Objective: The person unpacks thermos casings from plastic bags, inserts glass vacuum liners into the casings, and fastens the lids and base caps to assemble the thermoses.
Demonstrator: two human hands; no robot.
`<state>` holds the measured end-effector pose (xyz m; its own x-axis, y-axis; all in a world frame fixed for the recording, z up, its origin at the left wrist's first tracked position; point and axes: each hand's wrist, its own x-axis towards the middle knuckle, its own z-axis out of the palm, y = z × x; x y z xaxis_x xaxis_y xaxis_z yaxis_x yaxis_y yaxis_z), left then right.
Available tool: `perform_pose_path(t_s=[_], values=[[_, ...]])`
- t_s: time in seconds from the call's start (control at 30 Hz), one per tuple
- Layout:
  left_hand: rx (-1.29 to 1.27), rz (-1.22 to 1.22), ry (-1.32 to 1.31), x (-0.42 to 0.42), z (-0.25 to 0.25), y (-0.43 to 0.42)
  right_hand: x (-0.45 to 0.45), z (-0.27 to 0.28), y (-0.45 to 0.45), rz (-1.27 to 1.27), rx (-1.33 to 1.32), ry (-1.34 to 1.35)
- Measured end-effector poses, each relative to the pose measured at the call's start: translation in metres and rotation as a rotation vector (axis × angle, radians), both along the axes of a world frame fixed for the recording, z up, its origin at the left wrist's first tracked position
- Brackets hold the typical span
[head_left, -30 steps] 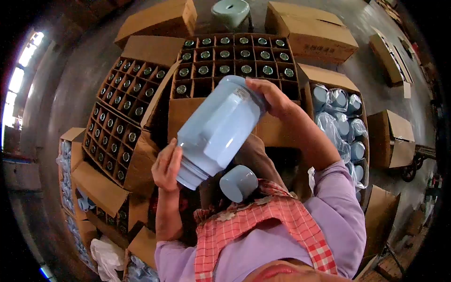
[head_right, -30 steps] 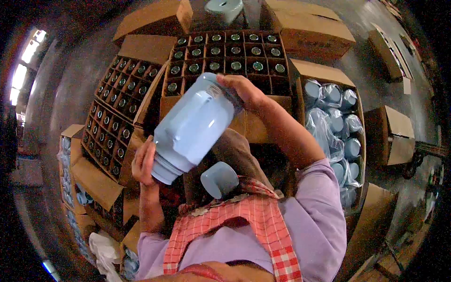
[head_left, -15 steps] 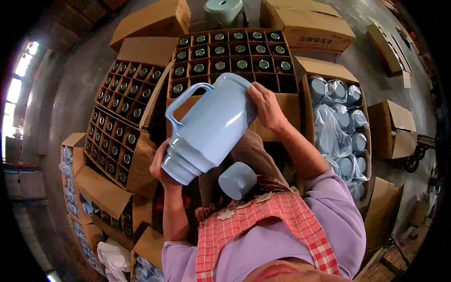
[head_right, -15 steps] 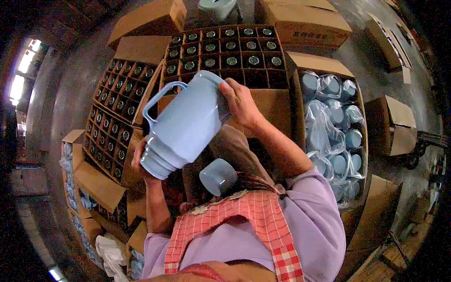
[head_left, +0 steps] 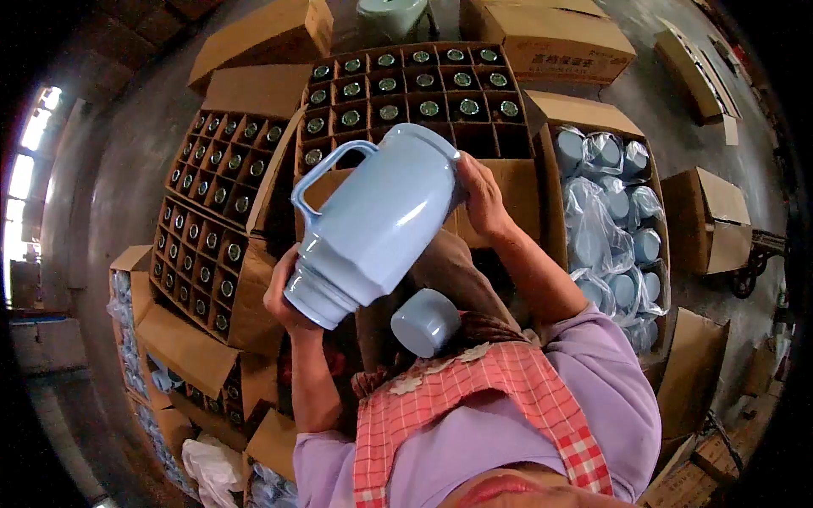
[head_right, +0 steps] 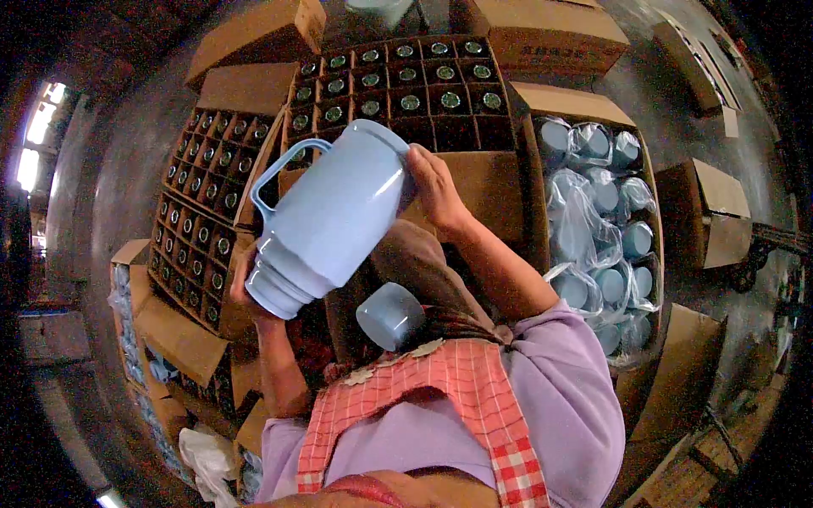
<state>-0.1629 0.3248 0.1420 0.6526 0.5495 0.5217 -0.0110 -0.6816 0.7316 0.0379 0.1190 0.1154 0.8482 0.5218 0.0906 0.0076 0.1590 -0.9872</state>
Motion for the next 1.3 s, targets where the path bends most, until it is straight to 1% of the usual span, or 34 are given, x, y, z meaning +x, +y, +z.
perform_pose_path(t_s=[0.07, 0.1, 0.17, 0.2, 0.23, 0.27, 0.3, 0.33, 0.4, 0.47, 0.5, 0.6, 0.63, 0.7, 0.73, 0.77, 0.83, 0.9, 0.93, 0.97, 1.07, 1.1, 1.13, 1.17, 1.2, 1.23, 1.27, 1.3], values=[[0.294, -0.036, -0.09, 0.001, 0.021, -0.01, 0.009, -0.002, 0.001, 0.004, 0.022, 0.169], [0.393, -0.048, -0.085, -0.001, 0.03, -0.015, 0.013, -0.002, 0.003, 0.036, 0.094, 0.276], [0.366, -0.092, -0.084, -0.002, 0.04, -0.009, 0.023, 0.01, -0.001, 0.107, 0.057, 0.309], [0.352, -0.113, -0.088, -0.001, 0.044, -0.004, 0.026, 0.015, -0.003, 0.149, 0.055, 0.299], [0.373, -0.081, -0.078, 0.004, 0.05, 0.003, 0.025, 0.022, -0.005, 0.145, 0.042, 0.244], [0.107, -0.038, 0.021, 0.003, 0.051, 0.011, 0.025, 0.029, -0.005, 0.147, 0.031, 0.184], [-0.241, -0.111, 0.014, -0.009, -0.003, 0.055, 0.024, 0.035, -0.005, 0.15, 0.023, 0.123], [-0.613, -0.137, 0.01, -0.012, -0.026, 0.068, 0.025, 0.037, -0.014, 0.258, 0.067, 0.136], [-1.071, -0.18, -0.002, -0.013, -0.041, 0.059, 0.022, 0.047, -0.012, 0.307, 0.132, -0.412], [-1.305, -0.19, -0.013, -0.016, -0.055, 0.052, 0.012, 0.073, -0.016, 0.307, 0.042, -0.656], [-1.358, -0.182, -0.023, -0.016, -0.06, 0.048, 0.01, 0.081, -0.018, 0.304, -0.007, -0.782], [-1.387, -0.122, -0.043, -0.016, -0.068, 0.038, 0.007, 0.083, -0.025, 0.237, -0.515, -0.986], [-1.342, -0.109, -0.043, -0.018, -0.067, 0.034, 0.007, 0.075, -0.024, 0.203, -0.526, -0.79], [-1.136, -0.112, -0.028, -0.019, -0.059, 0.028, 0.005, 0.068, -0.029, 0.227, -0.346, -0.68], [-0.918, -0.176, -0.004, -0.021, -0.049, 0.025, 0.004, 0.061, -0.032, 0.245, -0.257, -0.617], [-0.7, -0.218, 0.0, -0.023, -0.038, 0.023, 0.013, 0.038, -0.035, 0.255, -0.237, -0.501], [-0.086, -0.144, 0.034, -0.015, 0.007, 0.004, 0.015, 0.043, -0.043, 0.38, -0.165, -0.242], [0.248, -0.286, -0.101, -0.009, 0.042, -0.013, 0.026, 0.007, -0.056, 0.324, -0.048, -0.067], [0.413, -0.356, -0.169, -0.009, 0.055, -0.018, 0.036, -0.007, -0.065, 0.477, 0.009, 0.01], [0.418, -0.427, -0.148, -0.011, 0.065, -0.021, 0.056, -0.024, -0.076, 0.627, 0.067, 0.089], [0.691, -0.535, -0.087, -0.014, 0.081, -0.026, 0.038, 0.007, -0.067, 0.665, 0.031, 0.349], [0.801, -0.568, -0.09, -0.012, 0.088, -0.03, 0.059, -0.034, -0.072, 0.745, 0.071, 0.243], [0.829, -0.584, -0.079, -0.012, 0.086, -0.033, 0.059, -0.04, -0.067, 0.825, 0.112, 0.136], [0.86, -0.599, -0.071, -0.01, 0.083, -0.034, 0.054, -0.041, -0.071, 0.76, 0.123, 0.286], [0.891, -0.611, -0.062, -0.008, 0.08, -0.034, 0.056, -0.043, -0.073, 0.706, 0.0, 0.243], [0.783, -0.615, -0.121, -0.005, 0.06, -0.028, 0.066, -0.045, -0.075, 0.654, -0.122, 0.198], [0.638, -0.599, -0.094, -0.005, 0.042, -0.023, 0.083, -0.05, -0.073, 0.598, -0.239, 0.149], [0.512, -0.589, 0.012, -0.005, 0.028, -0.018, 0.089, -0.041, -0.062, 0.623, -0.306, -0.001]])
